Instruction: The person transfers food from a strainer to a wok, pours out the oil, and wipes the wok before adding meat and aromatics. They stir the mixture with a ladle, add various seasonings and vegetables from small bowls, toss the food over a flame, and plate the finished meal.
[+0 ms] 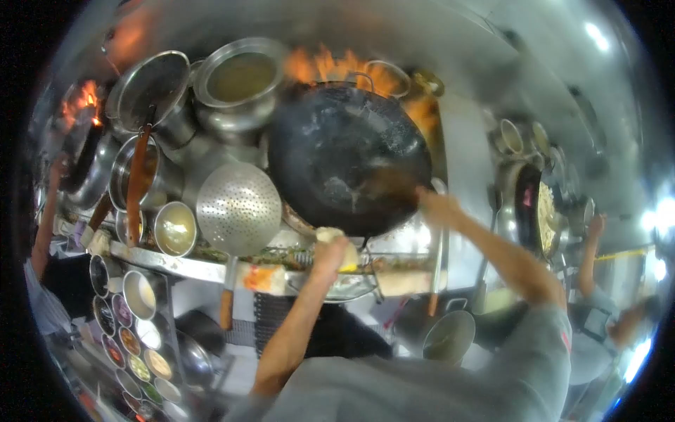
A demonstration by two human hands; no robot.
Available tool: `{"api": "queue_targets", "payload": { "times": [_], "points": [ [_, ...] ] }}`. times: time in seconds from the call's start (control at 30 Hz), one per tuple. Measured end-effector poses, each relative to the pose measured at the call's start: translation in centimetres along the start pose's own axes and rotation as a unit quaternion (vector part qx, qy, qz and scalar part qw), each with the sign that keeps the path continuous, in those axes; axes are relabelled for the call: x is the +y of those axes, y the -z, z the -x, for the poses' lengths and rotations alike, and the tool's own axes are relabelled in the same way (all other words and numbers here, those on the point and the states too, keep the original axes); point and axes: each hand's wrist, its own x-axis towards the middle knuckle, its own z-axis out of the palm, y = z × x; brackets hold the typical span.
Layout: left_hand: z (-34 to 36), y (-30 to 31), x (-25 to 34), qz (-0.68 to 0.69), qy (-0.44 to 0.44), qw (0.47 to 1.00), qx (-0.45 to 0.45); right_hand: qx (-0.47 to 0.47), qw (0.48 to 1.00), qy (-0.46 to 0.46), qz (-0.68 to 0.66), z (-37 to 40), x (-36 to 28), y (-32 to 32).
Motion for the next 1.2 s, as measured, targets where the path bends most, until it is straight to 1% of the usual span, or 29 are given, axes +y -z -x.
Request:
{"api": "queue_targets", "payload": {
  "times": [0.07, 0.1, 0.13, 0.17, 0.2, 0.23, 0.27, 0.3, 0.33, 0.37, 0.4, 0.43, 0.47, 0.5, 0.53, 0.57, 0.6, 0.67, 0.7, 0.77, 0.8, 0.87, 0.9, 0.97, 1.0, 1.07, 1.1, 1.17, 1.2],
  "points": [
    [0.0, -0.1, 0.4, -0.008, 0.017, 1.0, 0.007, 0.127, 0.99, -0.014, 0.053, -3.5, 2.2, 2.2],
    [0.3, -0.3, 0.6, -0.007, 0.039, 0.999, 0.019, 0.111, 0.976, -0.104, -0.159, -3.1, -0.8, 4.4],
    [0.3, -0.1, 0.7, 0.029, 0.002, 0.999, -0.025, 0.115, 0.984, -0.097, -0.093, -5.2, -3.0, 2.0],
    [0.6, -0.1, 0.8, 0.011, 0.004, 0.999, -0.033, 0.125, 0.976, -0.076, -0.163, -3.6, -5.1, 1.7],
    [0.8, -0.4, 1.0, 0.002, 0.023, 1.0, -0.022, 0.137, 0.973, -0.032, -0.185, -1.4, -6.1, 0.5],
    [1.0, -0.9, 1.5, -0.005, 0.039, 0.999, -0.013, 0.127, 0.974, 0.024, -0.187, 0.6, -5.8, -0.6],
    [1.0, -0.9, 1.8, 0.0, 0.08, 0.996, -0.031, 0.134, 0.978, 0.013, -0.161, 2.0, -4.1, -1.7],
    [1.3, -1.0, 1.9, -0.015, 0.084, 0.996, -0.041, 0.139, 0.981, 0.0, -0.135, 3.2, -2.3, -2.6],
    [1.0, -1.3, 1.5, 0.016, 0.119, 0.992, -0.043, 0.054, 0.993, 0.036, -0.099, 4.0, 0.2, -0.8],
    [1.5, -1.5, 1.8, 0.044, 0.154, 0.986, -0.041, 0.037, 0.992, 0.088, 0.077, 3.1, 2.6, -1.1],
    [2.8, -2.2, 3.1, 0.037, 0.153, 0.985, -0.064, 0.071, 0.967, -0.097, -0.224, 5.9, 3.0, 1.2],
    [3.2, -2.4, 3.2, 0.033, 0.152, 0.984, -0.085, 0.11, 0.953, -0.137, -0.248, 6.6, 3.7, 1.1],
    [3.9, -2.2, 3.3, 0.044, 0.119, 0.983, -0.13, 0.185, 0.924, -0.151, -0.298, 8.1, 3.0, 0.5],
    [4.8, -1.7, 3.1, 0.036, 0.117, 0.984, -0.133, 0.259, 0.889, -0.16, -0.342, 9.5, 2.2, -0.2],
    [5.5, -0.9, 3.1, 0.038, 0.073, 0.993, -0.084, 0.268, 0.885, -0.163, -0.345, 11.2, 1.5, -0.7],
    [6.3, -0.5, 3.4, 0.038, 0.027, 0.998, -0.035, 0.338, 0.851, -0.131, -0.381, 12.7, 0.7, -2.2],
    [5.9, 1.2, 3.4, 0.021, 0.01, 0.999, -0.048, 0.397, 0.811, -0.098, -0.417, 14.0, -0.8, -4.2],
    [6.6, 3.1, 4.0, -0.015, -0.032, 0.998, -0.055, 0.333, 0.746, -0.093, -0.569, 16.6, -4.2, -6.1],
    [7.0, 3.2, 4.5, -0.024, -0.05, 0.998, -0.033, 0.335, 0.738, -0.078, -0.581, 16.2, -5.7, -7.5],
    [6.6, 3.2, 6.0, -0.136, -0.103, 0.985, -0.012, 0.351, 0.729, -0.052, -0.585, 14.3, -8.2, -9.4],
    [6.5, 2.8, 7.2, -0.164, -0.122, 0.978, -0.031, 0.366, 0.729, -0.041, -0.578, 13.5, -9.1, -9.1],
    [6.5, 1.8, 9.5, -0.231, -0.168, 0.957, -0.05, 0.291, 0.716, -0.032, -0.633, 12.6, -10.5, -8.2],
    [6.9, 0.8, 10.6, -0.269, -0.195, 0.942, -0.051, 0.294, 0.711, -0.037, -0.638, 12.3, -11.0, -7.7],
    [6.4, -0.6, 12.3, -0.295, -0.215, 0.93, -0.042, 0.222, 0.699, -0.049, -0.678, 11.7, -11.7, -6.8],
    [6.1, -0.9, 12.8, -0.321, -0.234, 0.917, -0.043, 0.225, 0.695, -0.053, -0.681, 11.5, -11.9, -6.5],
    [6.5, -1.7, 13.0, -0.335, -0.245, 0.908, -0.054, 0.315, 0.699, -0.034, -0.641, 10.5, -12.8, -7.5],
    [6.6, -2.0, 13.1, -0.344, -0.259, 0.901, -0.061, 0.313, 0.696, -0.039, -0.645, 10.2, -13.3, -8.0],
    [7.0, -1.8, 12.1, -0.354, -0.25, 0.899, -0.061, 0.33, 0.68, -0.013, -0.655, 9.8, -13.8, -8.5],
    [7.1, -1.2, 11.1, -0.381, -0.295, 0.875, -0.049, 0.364, 0.656, -0.002, -0.661, 9.8, -14.3, -8.8]
  ]
}}
